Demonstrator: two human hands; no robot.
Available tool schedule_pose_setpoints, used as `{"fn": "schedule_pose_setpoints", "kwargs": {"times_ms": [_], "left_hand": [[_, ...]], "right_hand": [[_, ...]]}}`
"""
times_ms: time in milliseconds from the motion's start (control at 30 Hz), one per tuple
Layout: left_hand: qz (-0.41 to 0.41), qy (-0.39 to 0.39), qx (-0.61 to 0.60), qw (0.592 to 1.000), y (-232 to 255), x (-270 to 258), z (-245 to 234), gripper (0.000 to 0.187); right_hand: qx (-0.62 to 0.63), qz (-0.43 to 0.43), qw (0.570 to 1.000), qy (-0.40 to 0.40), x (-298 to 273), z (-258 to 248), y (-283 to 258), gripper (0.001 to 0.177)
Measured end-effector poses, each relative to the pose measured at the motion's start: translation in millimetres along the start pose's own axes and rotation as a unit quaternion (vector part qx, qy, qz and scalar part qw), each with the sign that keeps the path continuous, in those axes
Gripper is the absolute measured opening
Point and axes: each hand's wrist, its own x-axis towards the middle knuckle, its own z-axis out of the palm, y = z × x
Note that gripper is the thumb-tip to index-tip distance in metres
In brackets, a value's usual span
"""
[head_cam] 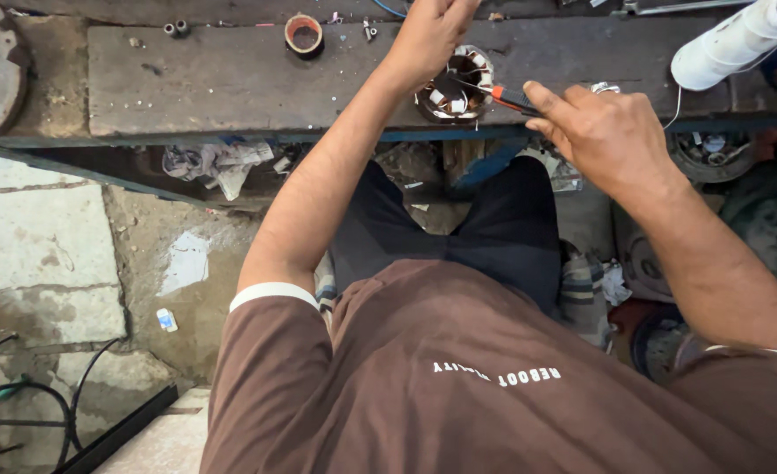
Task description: The person works on a stator assembly at a cluttered workbench, repeatedly threading and tying white string around copper windings. They use a utility knife to cut the string and a screwdriver to adjust the windings. The person remains seated throughout the task.
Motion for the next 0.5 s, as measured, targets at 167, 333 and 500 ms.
{"fn": "schedule_pose_setpoints", "kwargs": {"times_ms": [167,333,500], "left_hand": [[0.024,0.012,-0.005,1.000,1.3,-10.9,0.7,0.038],[0.104,0.117,-0.007,0.988,3.5,-13.0,5.8,0.035],[0.133,0.269,0.152,0.942,11.2,-27.6,2.6,0.038]], "right_hand": [[0.054,0.030,0.997,0.046,-9.8,14.6,-0.4,0.044],[0.097,0.123,0.978,0.135,-28.5,37.7,6.8,0.036],[0.072,0.171,0.967,0.176,-26.5,69.7,26.9,0.038]]}}
